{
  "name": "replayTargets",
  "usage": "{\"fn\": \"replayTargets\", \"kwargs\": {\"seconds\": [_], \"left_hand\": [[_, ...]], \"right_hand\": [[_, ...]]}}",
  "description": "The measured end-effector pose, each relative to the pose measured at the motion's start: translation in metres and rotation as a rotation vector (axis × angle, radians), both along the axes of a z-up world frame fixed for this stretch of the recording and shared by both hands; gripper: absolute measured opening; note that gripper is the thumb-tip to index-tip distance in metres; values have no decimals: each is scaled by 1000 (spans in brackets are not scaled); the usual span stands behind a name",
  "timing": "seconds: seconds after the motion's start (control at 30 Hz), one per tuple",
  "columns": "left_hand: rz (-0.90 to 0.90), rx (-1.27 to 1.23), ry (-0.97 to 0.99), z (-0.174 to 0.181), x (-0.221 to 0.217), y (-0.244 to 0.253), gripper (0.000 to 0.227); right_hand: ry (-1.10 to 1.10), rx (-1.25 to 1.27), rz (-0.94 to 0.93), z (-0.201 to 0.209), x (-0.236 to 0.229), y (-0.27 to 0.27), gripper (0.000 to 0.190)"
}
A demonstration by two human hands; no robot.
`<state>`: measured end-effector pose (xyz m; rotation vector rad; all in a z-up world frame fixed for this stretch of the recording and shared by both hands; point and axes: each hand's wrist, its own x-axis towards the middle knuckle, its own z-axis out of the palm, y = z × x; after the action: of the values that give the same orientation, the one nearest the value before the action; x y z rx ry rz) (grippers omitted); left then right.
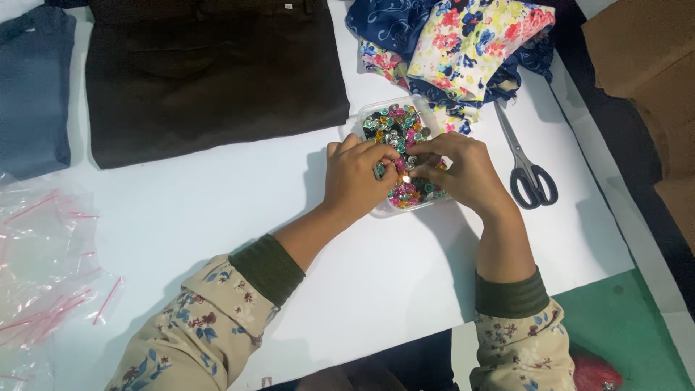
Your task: Sorting small decorative buttons from a container and placing them into small plastic bags
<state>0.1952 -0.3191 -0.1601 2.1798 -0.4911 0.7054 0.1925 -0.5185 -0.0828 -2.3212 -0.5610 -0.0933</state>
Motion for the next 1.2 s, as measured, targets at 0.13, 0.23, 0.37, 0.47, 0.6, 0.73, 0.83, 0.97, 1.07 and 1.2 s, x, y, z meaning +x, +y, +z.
{"fn": "replayTargets", "kwargs": {"seconds": [0.13, 0.23, 0.37, 0.47, 0.6, 0.73, 0.83, 0.97, 1.07, 1.2], "left_hand": [[9, 5, -15, 4, -2, 0, 18], [11, 22, -17, 18, -9, 1, 20], [0, 56, -70, 14, -10, -1, 23], [-18, 78, -50, 11, -9, 0, 27], [-3, 101, -57, 13, -10, 0, 29], [13, 91, -54, 10, -8, -1, 29], [-9, 57, -4, 11, -8, 0, 27], [-5, 39, -2, 9, -6, -1, 22], [14, 35, 0, 7, -6, -2, 19], [30, 34, -5, 7, -6, -2, 17]], "right_hand": [[1, 7, -19, 4, 0, 2, 32], [-8, 40, -32, 3, -1, 3, 27], [-59, 34, -49, 4, 1, 4, 22], [-91, 30, -52, 4, 1, 4, 19], [-100, 29, -49, 4, 3, 2, 16], [-73, 66, -67, 2, 3, 3, 23], [-90, 80, -80, -1, 3, -1, 24], [-136, 44, -19, 7, -1, 4, 21], [-124, 41, 21, 6, -1, 6, 20], [-112, 27, 29, 6, -1, 6, 19]]}}
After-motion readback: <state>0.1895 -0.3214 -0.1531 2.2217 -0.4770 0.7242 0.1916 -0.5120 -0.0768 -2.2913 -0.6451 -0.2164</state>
